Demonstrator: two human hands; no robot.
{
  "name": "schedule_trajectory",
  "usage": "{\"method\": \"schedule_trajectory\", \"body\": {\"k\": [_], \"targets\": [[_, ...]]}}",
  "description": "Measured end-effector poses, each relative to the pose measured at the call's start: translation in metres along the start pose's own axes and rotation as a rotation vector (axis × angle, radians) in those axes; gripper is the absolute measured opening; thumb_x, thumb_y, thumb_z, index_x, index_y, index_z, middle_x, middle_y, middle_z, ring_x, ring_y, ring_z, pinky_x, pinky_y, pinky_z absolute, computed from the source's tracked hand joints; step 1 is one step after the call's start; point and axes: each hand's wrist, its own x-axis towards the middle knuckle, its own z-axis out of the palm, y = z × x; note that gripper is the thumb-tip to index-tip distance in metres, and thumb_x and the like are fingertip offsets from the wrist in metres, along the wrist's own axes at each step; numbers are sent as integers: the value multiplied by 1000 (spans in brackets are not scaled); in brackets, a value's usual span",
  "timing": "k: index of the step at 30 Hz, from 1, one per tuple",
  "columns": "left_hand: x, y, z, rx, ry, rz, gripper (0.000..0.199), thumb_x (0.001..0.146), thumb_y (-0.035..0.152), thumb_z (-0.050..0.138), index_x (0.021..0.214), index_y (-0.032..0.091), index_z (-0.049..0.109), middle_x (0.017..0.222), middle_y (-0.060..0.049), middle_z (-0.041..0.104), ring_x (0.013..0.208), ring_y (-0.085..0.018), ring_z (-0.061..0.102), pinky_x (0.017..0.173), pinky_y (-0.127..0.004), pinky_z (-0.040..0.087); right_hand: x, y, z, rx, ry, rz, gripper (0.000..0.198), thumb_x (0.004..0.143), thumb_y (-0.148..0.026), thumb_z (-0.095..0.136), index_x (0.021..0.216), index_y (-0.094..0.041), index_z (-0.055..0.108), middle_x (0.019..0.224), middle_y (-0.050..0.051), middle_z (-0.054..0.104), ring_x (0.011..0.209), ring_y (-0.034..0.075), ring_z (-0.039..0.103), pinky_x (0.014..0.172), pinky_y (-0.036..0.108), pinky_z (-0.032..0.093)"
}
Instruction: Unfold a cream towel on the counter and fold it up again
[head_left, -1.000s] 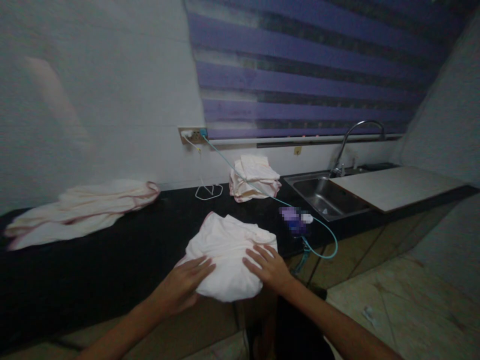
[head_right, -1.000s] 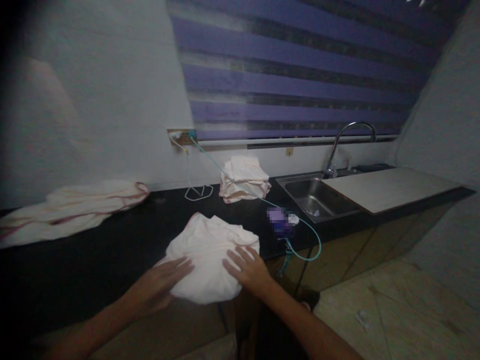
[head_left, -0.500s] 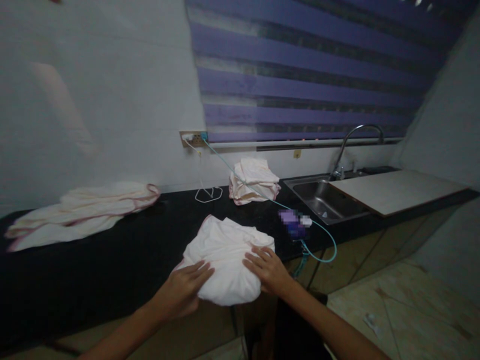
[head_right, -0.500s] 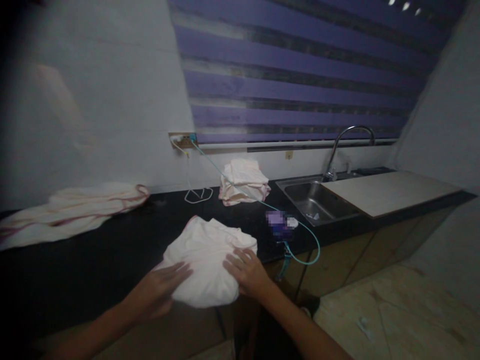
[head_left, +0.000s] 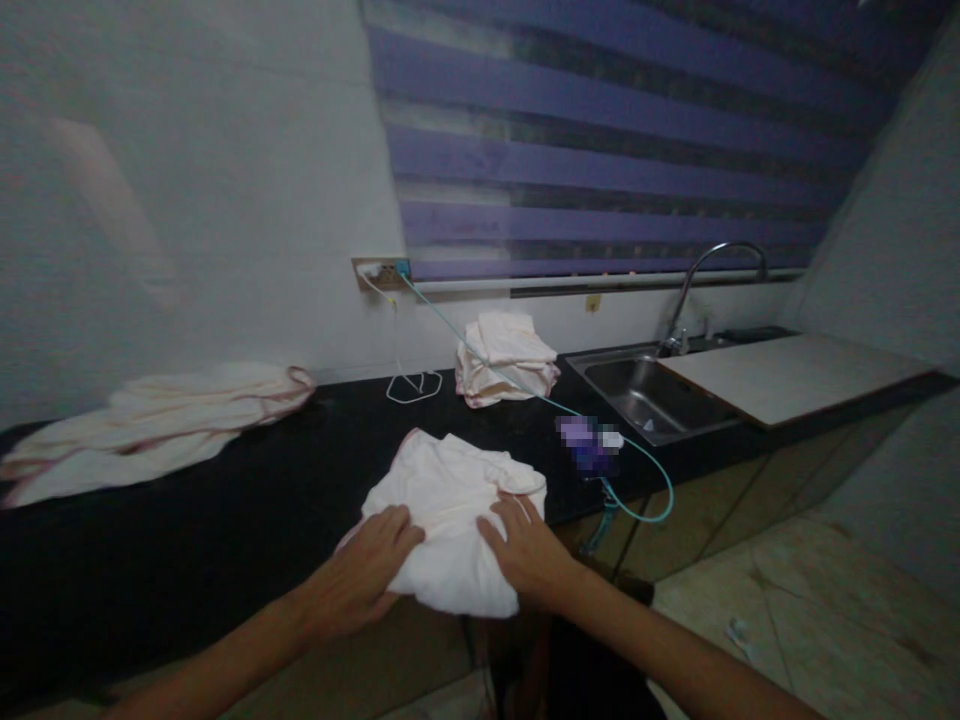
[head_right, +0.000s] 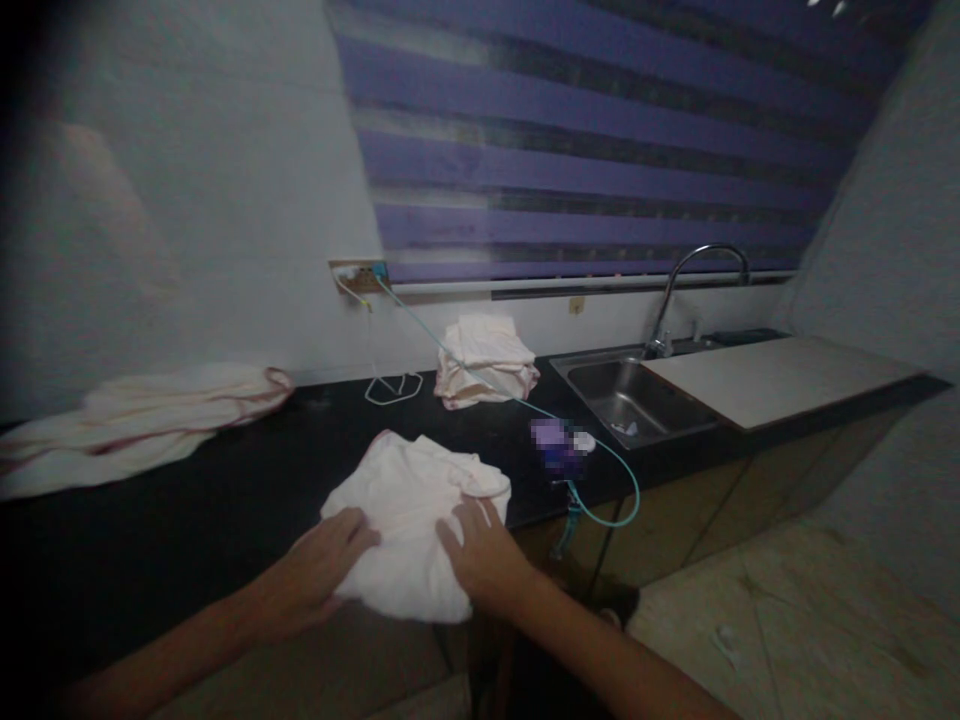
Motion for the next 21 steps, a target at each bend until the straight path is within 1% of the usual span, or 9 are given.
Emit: {"method": "schedule_trajectory", "body": {"k": [3,5,9,12,14,16,17,19,21], "targets": [[0,-5,8,-25,51,59,50,95,34,46,142,19,48,146,-21,55,136,-36,50,114,-56,47,-3,0,6,33,17,8,45,102,-21,61,146,-12,57,138,22,61,141,36,48,117,59,41],[2,-6,8,-28,43,89,52,98,36,42,146,19,44,153,-20,50,143,-37,44,118,-56,44,-4,0,11,44,51,22,44,101,-20,61,144,-13,58,138,21,62,142,35,47,118,59,40],[10,0,-13,-71,-13,53,50,87,26,56,137,21,54,139,-18,59,128,-33,56,110,-49,51,-4,1,14,63,106,36,39,101,-19,62,139,-17,62,135,18,65,139,32,51,117,56,42],[13,3,-31,-141,20,41,48,86,18,55,134,21,58,138,-16,62,126,-30,59,110,-47,51,-2,5,7,152,134,20,35,100,-20,64,135,-18,64,133,16,67,136,30,54,115,52,46],[13,2,-40,-198,68,54,45,94,23,51,139,23,57,142,-14,64,133,-29,58,121,-50,44,0,8,-3,223,209,20,30,100,-22,64,129,-18,66,134,16,67,134,29,56,112,49,49],[12,2,-52,-251,86,40,45,102,36,47,145,25,56,145,-11,65,136,-29,59,128,-54,36,4,11,-19,271,312,49,25,102,-22,62,126,-18,68,137,17,66,135,28,56,111,47,50],[12,4,-61,-283,73,17,47,103,42,46,145,26,57,143,-11,67,135,-29,60,127,-53,38,7,13,-29,296,361,68,24,103,-22,60,125,-19,68,137,17,66,135,27,57,111,46,50],[13,10,-83,-371,6,-56,50,103,53,44,139,25,64,136,-10,72,125,-29,67,114,-48,52,15,15,-53,397,413,83,25,104,-22,57,125,-19,69,132,16,69,129,26,61,109,43,52],[15,16,-108,-484,-63,-128,51,100,60,47,129,26,72,125,-7,77,114,-27,72,99,-41,60,25,16,-80,578,396,80,24,103,-25,55,121,-18,70,117,12,74,110,22,69,96,35,56]]}}
